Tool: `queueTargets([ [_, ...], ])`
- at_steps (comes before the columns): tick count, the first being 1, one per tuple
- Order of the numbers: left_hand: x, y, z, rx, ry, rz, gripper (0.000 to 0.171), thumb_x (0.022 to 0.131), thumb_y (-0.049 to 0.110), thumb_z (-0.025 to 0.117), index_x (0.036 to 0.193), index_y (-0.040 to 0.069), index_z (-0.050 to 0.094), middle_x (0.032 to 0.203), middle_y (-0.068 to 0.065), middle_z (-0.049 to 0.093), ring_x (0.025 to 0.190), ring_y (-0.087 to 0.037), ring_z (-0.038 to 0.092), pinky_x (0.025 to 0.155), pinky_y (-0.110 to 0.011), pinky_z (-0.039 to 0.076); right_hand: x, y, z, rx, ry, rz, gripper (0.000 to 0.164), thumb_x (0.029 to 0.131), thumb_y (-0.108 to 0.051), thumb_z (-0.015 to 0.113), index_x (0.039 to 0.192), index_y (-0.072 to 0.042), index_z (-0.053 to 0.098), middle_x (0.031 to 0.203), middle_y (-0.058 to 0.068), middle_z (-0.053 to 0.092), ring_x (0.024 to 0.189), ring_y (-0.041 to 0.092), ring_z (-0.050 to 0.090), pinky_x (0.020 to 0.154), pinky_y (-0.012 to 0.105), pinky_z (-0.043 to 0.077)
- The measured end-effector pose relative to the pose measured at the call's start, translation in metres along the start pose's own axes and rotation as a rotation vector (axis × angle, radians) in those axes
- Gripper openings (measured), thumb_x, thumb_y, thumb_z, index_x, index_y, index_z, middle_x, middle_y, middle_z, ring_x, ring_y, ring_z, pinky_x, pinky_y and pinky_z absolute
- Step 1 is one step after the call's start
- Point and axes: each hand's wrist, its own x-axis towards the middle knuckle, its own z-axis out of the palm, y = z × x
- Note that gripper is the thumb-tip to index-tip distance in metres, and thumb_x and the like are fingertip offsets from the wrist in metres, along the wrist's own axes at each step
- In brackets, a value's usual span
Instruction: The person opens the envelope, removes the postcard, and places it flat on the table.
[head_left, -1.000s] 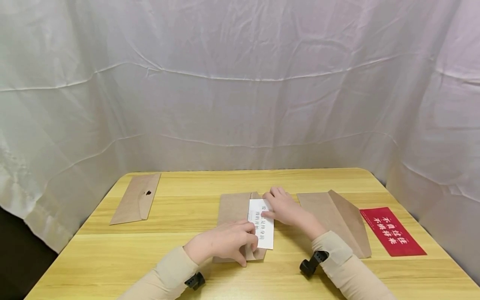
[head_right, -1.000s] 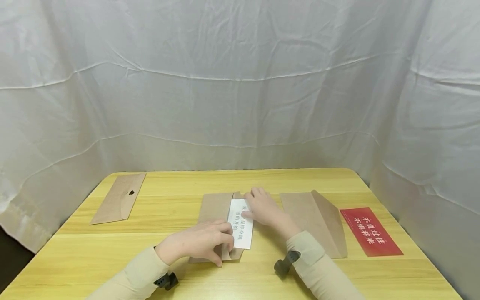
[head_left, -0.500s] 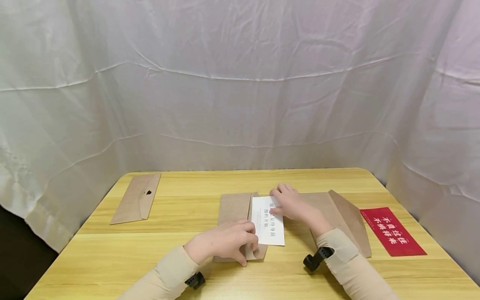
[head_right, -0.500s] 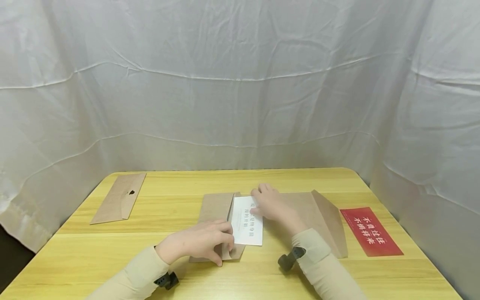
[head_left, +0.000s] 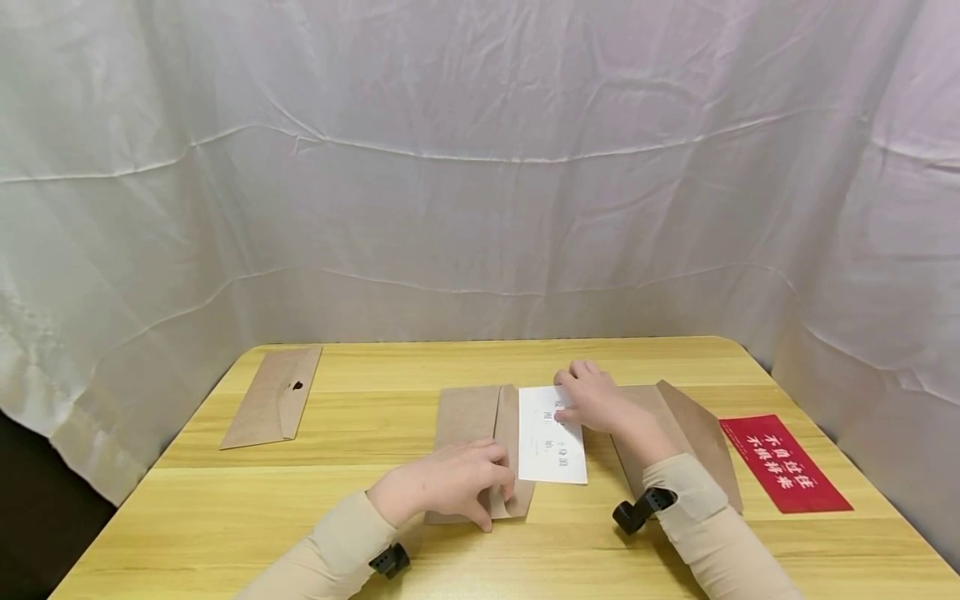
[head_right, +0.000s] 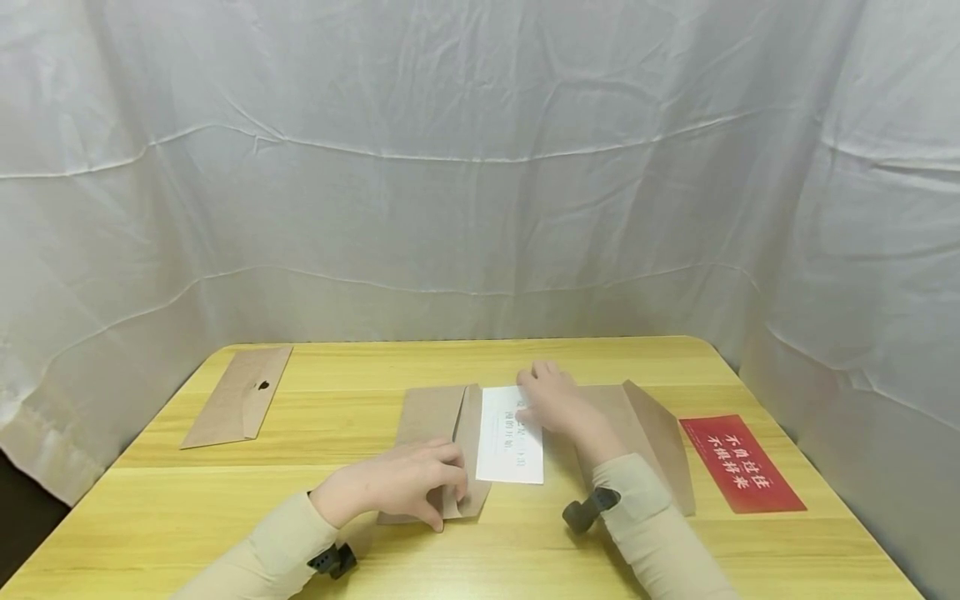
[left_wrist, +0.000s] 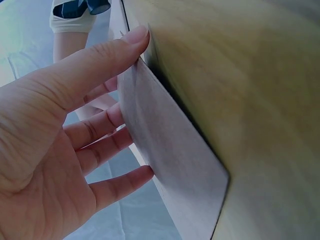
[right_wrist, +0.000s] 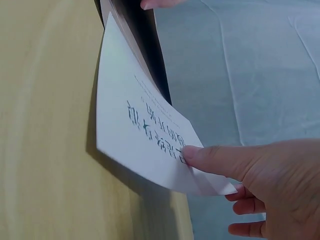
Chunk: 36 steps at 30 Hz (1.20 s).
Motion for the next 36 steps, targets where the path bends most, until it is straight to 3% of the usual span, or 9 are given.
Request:
queueTargets([
  [7, 0.0, 0.0, 0.0, -0.001, -0.002, -0.002, 0.033, 0.069, 0.044, 0.083, 0.093, 0.029, 0.066, 0.096, 0.015, 0.051, 0.091, -0.001, 0.043, 0.076, -0.012, 0.038, -0.001, 0.007, -0.001, -0.049, 0.013, 0.012, 0.047, 0.08, -0.033, 0.079, 0.115, -0.007, 0.06, 0.101, 0.008, 0.05, 0.096, 0.026, 0.044, 0.08, 0.043, 0.043],
  [19, -0.001, 0.0, 0.0, 0.022, 0.003, -0.008, 0.034, 0.069, 0.045, 0.083, 0.094, 0.03, 0.066, 0.095, 0.016, 0.049, 0.092, -0.001, 0.044, 0.074, -0.013, 0.036, -0.002, 0.019, -0.005, -0.041, -0.006, 0.058, 0.047, 0.08, -0.03, 0.08, 0.116, -0.007, 0.059, 0.104, 0.01, 0.051, 0.099, 0.028, 0.043, 0.085, 0.048, 0.042],
  [36, -0.002, -0.003, -0.002, -0.057, -0.03, -0.037, 0.033, 0.071, 0.04, 0.083, 0.096, 0.026, 0.067, 0.097, 0.013, 0.052, 0.09, -0.002, 0.042, 0.078, -0.013, 0.039, -0.004, 0.022, -0.003, -0.043, -0.074, 0.086, 0.053, 0.077, -0.033, 0.081, 0.119, -0.009, 0.061, 0.108, 0.011, 0.053, 0.102, 0.029, 0.043, 0.09, 0.049, 0.042],
])
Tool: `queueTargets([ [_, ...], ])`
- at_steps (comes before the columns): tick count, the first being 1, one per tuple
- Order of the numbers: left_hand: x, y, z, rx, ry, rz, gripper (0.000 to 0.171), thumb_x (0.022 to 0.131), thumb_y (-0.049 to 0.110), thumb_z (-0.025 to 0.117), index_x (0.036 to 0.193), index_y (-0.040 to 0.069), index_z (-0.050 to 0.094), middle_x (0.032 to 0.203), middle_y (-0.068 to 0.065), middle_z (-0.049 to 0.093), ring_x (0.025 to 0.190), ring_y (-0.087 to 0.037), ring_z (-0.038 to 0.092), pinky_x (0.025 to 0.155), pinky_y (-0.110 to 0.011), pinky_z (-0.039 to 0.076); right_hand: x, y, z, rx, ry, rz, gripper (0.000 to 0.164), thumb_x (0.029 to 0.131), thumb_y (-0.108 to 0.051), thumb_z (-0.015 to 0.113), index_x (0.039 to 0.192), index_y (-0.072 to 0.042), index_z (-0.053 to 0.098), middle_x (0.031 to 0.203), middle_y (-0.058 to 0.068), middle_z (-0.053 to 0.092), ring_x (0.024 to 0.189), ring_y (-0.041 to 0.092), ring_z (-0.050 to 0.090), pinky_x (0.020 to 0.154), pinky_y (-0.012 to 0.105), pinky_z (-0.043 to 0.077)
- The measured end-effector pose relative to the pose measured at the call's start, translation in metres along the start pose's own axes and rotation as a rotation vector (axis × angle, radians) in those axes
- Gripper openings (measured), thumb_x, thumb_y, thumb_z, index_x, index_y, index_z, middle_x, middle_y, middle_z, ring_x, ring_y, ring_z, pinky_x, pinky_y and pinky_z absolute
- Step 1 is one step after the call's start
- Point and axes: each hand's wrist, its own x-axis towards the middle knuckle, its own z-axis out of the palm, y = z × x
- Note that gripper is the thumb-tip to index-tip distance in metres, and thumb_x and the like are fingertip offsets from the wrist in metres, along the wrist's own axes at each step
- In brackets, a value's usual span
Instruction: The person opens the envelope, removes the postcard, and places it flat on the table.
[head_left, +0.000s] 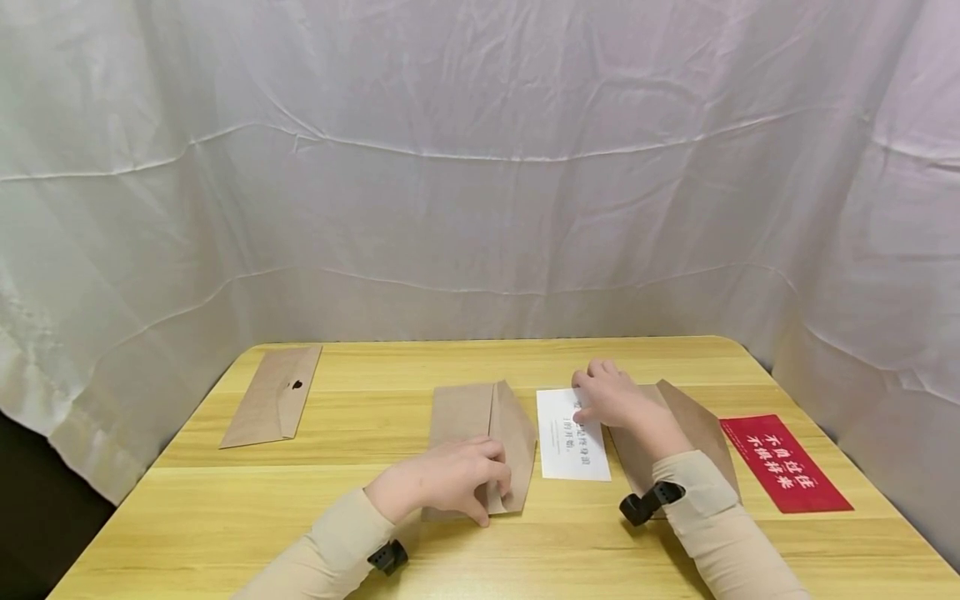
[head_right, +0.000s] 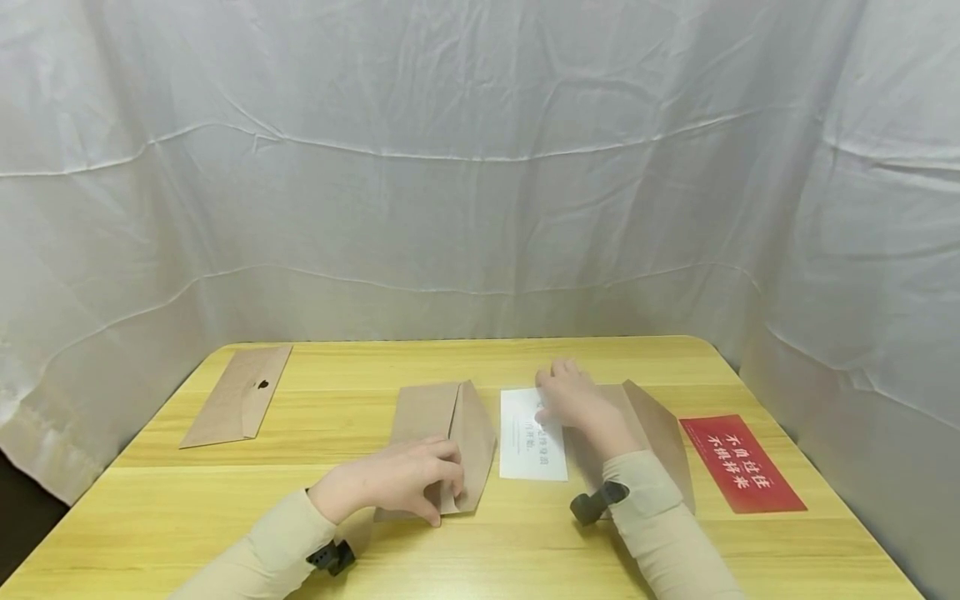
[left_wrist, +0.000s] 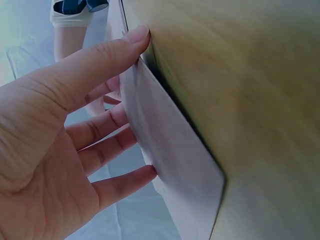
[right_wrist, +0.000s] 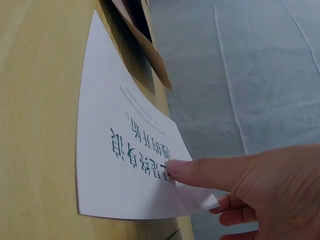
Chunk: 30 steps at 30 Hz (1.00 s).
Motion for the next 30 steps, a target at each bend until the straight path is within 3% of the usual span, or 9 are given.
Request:
queueTargets([
  [8, 0.0018, -0.0011, 0.0012, -0.114, -0.041, -0.017, 0.031, 0.072, 0.032, 0.084, 0.095, 0.023, 0.066, 0.098, 0.01, 0.051, 0.092, -0.002, 0.039, 0.078, -0.011, 0.038, -0.0007, -0.0037, 0.0014, -0.005, -0.075, -0.008, 0.053, 0.078, -0.036, 0.08, 0.12, -0.01, 0.062, 0.11, 0.012, 0.055, 0.102, 0.028, 0.045, 0.09, 0.05, 0.044],
  [21, 0.0021, -0.001, 0.0007, -0.103, -0.065, -0.03, 0.029, 0.073, 0.034, 0.083, 0.094, 0.026, 0.066, 0.098, 0.013, 0.053, 0.091, -0.001, 0.042, 0.078, -0.012, 0.04, -0.0017, -0.0082, 0.0013, 0.018, -0.175, 0.021, 0.048, 0.082, -0.036, 0.076, 0.121, -0.011, 0.063, 0.117, 0.013, 0.059, 0.111, 0.031, 0.049, 0.101, 0.057, 0.04],
  [30, 0.0029, -0.0019, 0.0012, -0.085, -0.069, 0.003, 0.031, 0.074, 0.036, 0.082, 0.099, 0.027, 0.067, 0.101, 0.012, 0.055, 0.091, 0.0, 0.044, 0.079, -0.012, 0.041, -0.0027, -0.0075, -0.0008, 0.036, -0.201, 0.004, 0.044, 0.084, -0.035, 0.075, 0.12, -0.013, 0.062, 0.115, 0.012, 0.059, 0.111, 0.032, 0.051, 0.102, 0.061, 0.038],
])
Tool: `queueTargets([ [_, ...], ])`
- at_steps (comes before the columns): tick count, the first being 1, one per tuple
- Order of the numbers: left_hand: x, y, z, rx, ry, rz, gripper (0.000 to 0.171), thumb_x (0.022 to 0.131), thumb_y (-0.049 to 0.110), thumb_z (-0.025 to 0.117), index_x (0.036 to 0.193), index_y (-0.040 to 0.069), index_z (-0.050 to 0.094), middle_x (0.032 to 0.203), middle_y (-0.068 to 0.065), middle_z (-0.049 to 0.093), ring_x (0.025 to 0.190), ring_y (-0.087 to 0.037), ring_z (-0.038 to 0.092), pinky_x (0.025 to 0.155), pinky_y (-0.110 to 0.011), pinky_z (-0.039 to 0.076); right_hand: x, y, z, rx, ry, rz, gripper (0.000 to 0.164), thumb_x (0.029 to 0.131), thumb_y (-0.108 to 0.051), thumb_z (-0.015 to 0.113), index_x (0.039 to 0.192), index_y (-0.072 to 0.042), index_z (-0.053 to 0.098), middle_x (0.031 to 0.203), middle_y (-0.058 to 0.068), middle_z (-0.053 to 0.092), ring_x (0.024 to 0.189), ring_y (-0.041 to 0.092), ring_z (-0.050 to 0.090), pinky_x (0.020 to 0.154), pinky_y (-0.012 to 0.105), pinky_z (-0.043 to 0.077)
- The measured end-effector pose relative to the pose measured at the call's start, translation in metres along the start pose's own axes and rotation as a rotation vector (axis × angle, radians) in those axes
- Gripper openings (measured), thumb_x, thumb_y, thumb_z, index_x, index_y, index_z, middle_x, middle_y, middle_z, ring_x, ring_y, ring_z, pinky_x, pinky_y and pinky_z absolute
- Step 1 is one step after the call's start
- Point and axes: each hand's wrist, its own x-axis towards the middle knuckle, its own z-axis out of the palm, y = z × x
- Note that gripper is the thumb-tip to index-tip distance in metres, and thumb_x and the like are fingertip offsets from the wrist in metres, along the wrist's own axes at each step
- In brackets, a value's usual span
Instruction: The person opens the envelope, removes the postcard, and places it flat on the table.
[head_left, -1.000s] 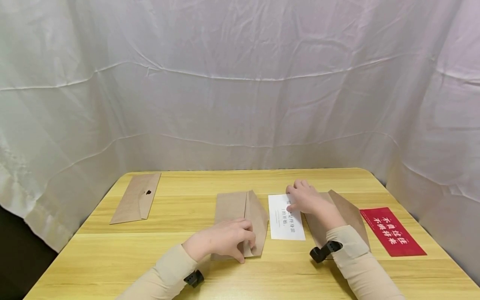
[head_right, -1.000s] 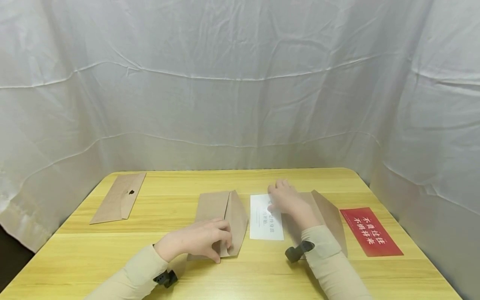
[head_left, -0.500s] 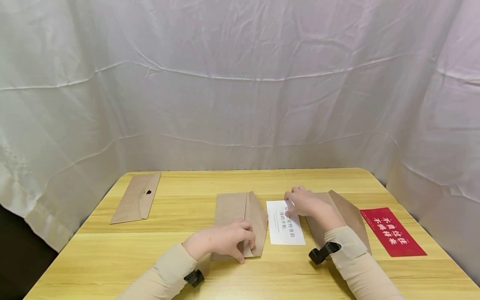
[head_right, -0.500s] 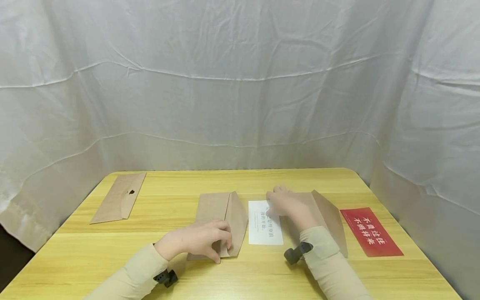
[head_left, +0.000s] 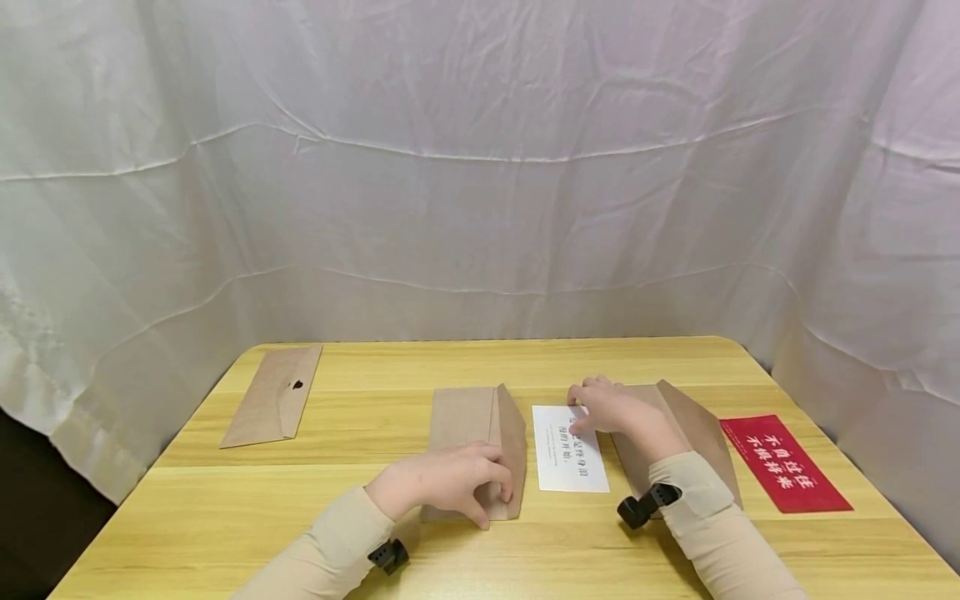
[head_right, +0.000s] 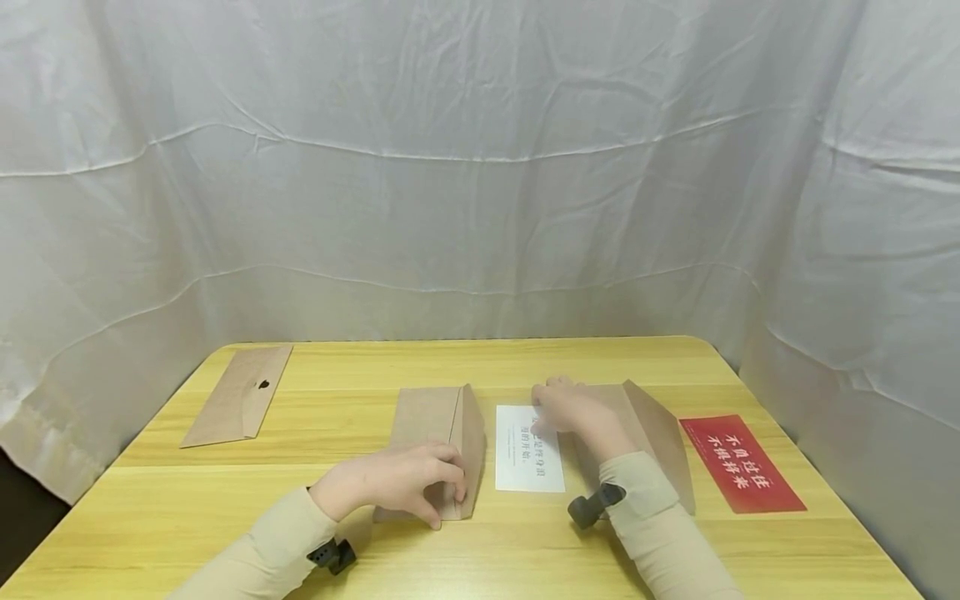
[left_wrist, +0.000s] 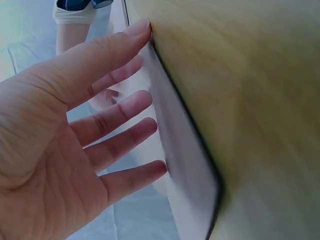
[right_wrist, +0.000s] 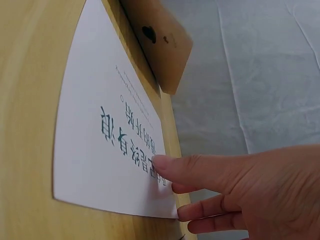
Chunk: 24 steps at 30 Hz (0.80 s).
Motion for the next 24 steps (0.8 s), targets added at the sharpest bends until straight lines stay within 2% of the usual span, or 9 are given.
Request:
queueTargets([
  [3, 0.0, -0.001, 0.001, -0.002, 0.003, 0.011, 0.032, 0.075, 0.038, 0.081, 0.102, 0.028, 0.067, 0.104, 0.012, 0.055, 0.093, 0.0, 0.045, 0.08, -0.012, 0.041, 0.0, 0.0, 0.0, -0.003, 0.002, -0.007, 0.044, 0.085, -0.034, 0.074, 0.121, -0.013, 0.062, 0.116, 0.012, 0.059, 0.112, 0.033, 0.052, 0.102, 0.061, 0.038],
  [6, 0.001, -0.001, 0.001, -0.005, 0.026, 0.001, 0.034, 0.078, 0.041, 0.078, 0.107, 0.027, 0.068, 0.11, 0.011, 0.056, 0.101, -0.003, 0.047, 0.089, -0.017, 0.044, -0.001, 0.0, -0.002, -0.008, 0.02, -0.015, 0.045, 0.086, -0.034, 0.073, 0.123, -0.011, 0.061, 0.117, 0.014, 0.06, 0.112, 0.035, 0.054, 0.099, 0.061, 0.04],
  [9, 0.0, -0.001, -0.002, 0.027, 0.054, -0.019, 0.039, 0.082, 0.047, 0.072, 0.115, 0.026, 0.067, 0.123, 0.007, 0.059, 0.115, -0.011, 0.051, 0.103, -0.032, 0.044, -0.002, 0.0, -0.005, -0.006, 0.061, -0.028, 0.046, 0.088, -0.034, 0.071, 0.125, -0.01, 0.06, 0.119, 0.016, 0.06, 0.112, 0.037, 0.056, 0.098, 0.061, 0.042],
  [13, -0.003, -0.002, -0.009, 0.082, 0.088, -0.02, 0.048, 0.086, 0.055, 0.063, 0.124, 0.026, 0.063, 0.138, 0.001, 0.056, 0.131, -0.02, 0.049, 0.115, -0.048, 0.034, -0.005, -0.001, -0.01, -0.009, 0.116, -0.056, 0.045, 0.09, -0.034, 0.069, 0.126, -0.009, 0.06, 0.123, 0.018, 0.061, 0.114, 0.039, 0.056, 0.097, 0.062, 0.043],
  [16, -0.006, -0.002, -0.015, 0.104, 0.118, -0.011, 0.05, 0.089, 0.056, 0.059, 0.129, 0.026, 0.06, 0.142, -0.001, 0.054, 0.135, -0.021, 0.046, 0.116, -0.05, 0.032, -0.008, -0.004, -0.014, -0.003, 0.136, -0.067, 0.045, 0.09, -0.034, 0.068, 0.127, -0.009, 0.059, 0.126, 0.018, 0.06, 0.118, 0.04, 0.055, 0.098, 0.062, 0.043],
  [24, -0.017, -0.003, -0.026, 0.141, 0.198, -0.058, 0.054, 0.092, 0.057, 0.055, 0.136, 0.028, 0.055, 0.146, 0.001, 0.052, 0.139, -0.024, 0.044, 0.114, -0.057, 0.03, -0.012, -0.014, -0.019, -0.013, 0.197, -0.114, 0.046, 0.09, -0.035, 0.068, 0.128, -0.01, 0.059, 0.13, 0.016, 0.059, 0.121, 0.038, 0.055, 0.098, 0.059, 0.045],
])
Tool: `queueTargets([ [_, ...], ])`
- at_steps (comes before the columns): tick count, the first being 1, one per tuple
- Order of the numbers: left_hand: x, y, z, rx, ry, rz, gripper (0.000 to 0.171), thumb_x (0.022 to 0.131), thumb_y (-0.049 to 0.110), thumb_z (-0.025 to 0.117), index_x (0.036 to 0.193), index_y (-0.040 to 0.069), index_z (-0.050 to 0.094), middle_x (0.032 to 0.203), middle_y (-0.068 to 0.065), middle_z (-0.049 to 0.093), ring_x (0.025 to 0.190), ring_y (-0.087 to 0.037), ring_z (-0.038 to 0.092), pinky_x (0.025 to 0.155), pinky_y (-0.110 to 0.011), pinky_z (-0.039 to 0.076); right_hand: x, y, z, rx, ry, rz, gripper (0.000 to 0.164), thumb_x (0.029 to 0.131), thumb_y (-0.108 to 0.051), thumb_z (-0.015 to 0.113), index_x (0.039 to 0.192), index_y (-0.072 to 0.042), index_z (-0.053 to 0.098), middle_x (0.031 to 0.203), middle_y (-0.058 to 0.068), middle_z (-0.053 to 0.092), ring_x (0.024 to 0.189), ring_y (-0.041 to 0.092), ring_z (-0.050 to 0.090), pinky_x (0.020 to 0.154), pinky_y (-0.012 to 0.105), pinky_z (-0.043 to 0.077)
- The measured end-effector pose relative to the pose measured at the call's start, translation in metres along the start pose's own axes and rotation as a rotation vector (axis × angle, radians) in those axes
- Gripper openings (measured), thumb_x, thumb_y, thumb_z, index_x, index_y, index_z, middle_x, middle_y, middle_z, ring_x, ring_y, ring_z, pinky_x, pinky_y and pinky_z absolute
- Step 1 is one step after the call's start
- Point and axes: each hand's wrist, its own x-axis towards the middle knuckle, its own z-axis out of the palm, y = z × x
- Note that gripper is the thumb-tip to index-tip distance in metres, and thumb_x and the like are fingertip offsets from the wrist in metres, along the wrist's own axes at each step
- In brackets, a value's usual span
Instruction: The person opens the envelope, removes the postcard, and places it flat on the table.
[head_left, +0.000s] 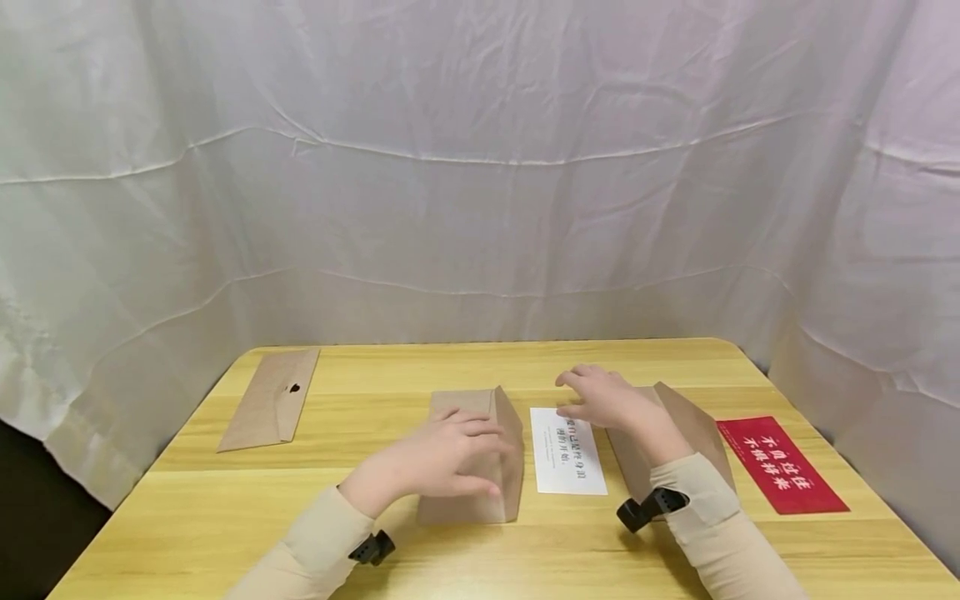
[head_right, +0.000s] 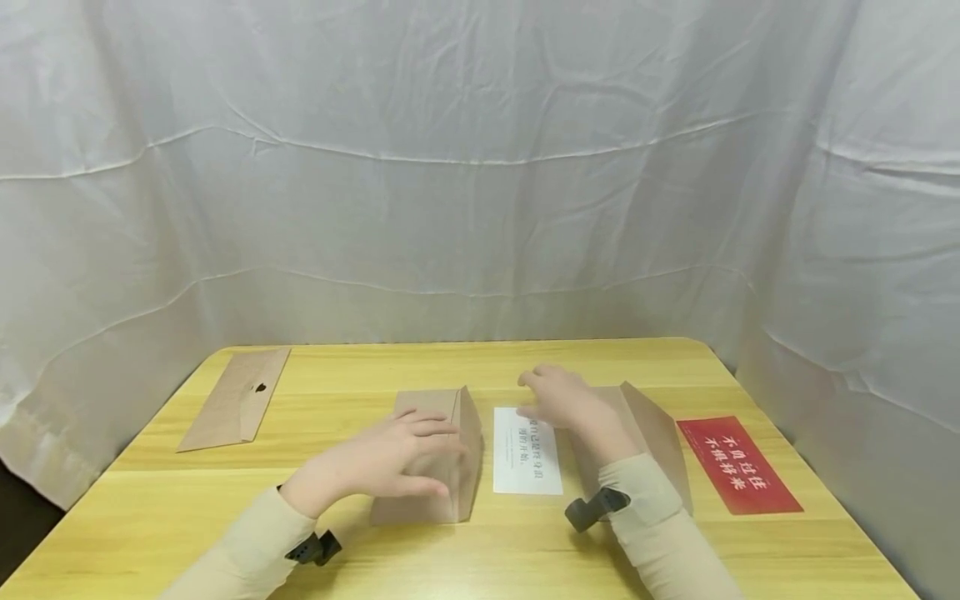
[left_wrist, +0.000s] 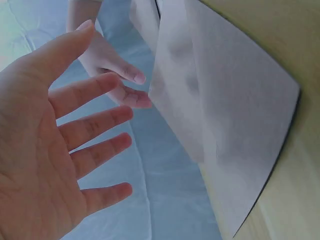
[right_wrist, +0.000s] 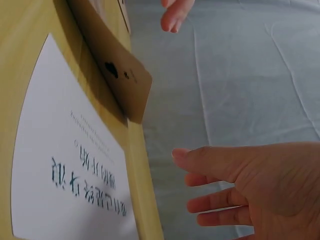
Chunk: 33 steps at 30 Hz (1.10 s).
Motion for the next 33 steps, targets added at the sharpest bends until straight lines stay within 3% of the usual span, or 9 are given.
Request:
queueTargets([
  [9, -0.026, -0.011, 0.002, 0.066, 0.098, -0.018, 0.053, 0.094, 0.061, 0.048, 0.133, 0.028, 0.058, 0.142, 0.001, 0.056, 0.137, -0.023, 0.046, 0.113, -0.056, 0.034, -0.002, -0.019, -0.001, -0.068, 0.083, -0.105, 0.044, 0.089, -0.035, 0.069, 0.125, -0.01, 0.061, 0.128, 0.014, 0.061, 0.119, 0.035, 0.057, 0.097, 0.056, 0.047],
  [20, -0.062, -0.024, 0.0, 0.022, 0.202, -0.082, 0.056, 0.092, 0.063, 0.049, 0.13, 0.024, 0.062, 0.141, -0.001, 0.057, 0.135, -0.026, 0.049, 0.108, -0.061, 0.037, -0.005, -0.053, 0.008, -0.129, 0.184, -0.274, 0.043, 0.09, -0.036, 0.068, 0.124, -0.01, 0.061, 0.123, 0.01, 0.061, 0.119, 0.03, 0.057, 0.097, 0.054, 0.048],
  [26, -0.084, -0.033, 0.002, 0.025, 0.224, -0.153, 0.055, 0.091, 0.061, 0.054, 0.131, 0.025, 0.062, 0.141, 0.0, 0.057, 0.135, -0.028, 0.049, 0.109, -0.062, 0.035, -0.006, -0.071, 0.021, -0.183, 0.23, -0.389, 0.044, 0.09, -0.04, 0.067, 0.122, -0.011, 0.062, 0.122, 0.005, 0.061, 0.118, 0.025, 0.057, 0.097, 0.048, 0.05],
  [33, -0.105, -0.051, 0.007, 0.018, 0.251, -0.245, 0.051, 0.089, 0.059, 0.058, 0.128, 0.027, 0.064, 0.139, 0.001, 0.059, 0.132, -0.026, 0.052, 0.11, -0.061, 0.035, -0.01, -0.091, 0.031, -0.187, 0.214, -0.477, 0.045, 0.092, -0.042, 0.063, 0.129, -0.016, 0.06, 0.128, 0.002, 0.06, 0.122, 0.022, 0.056, 0.1, 0.047, 0.049],
])
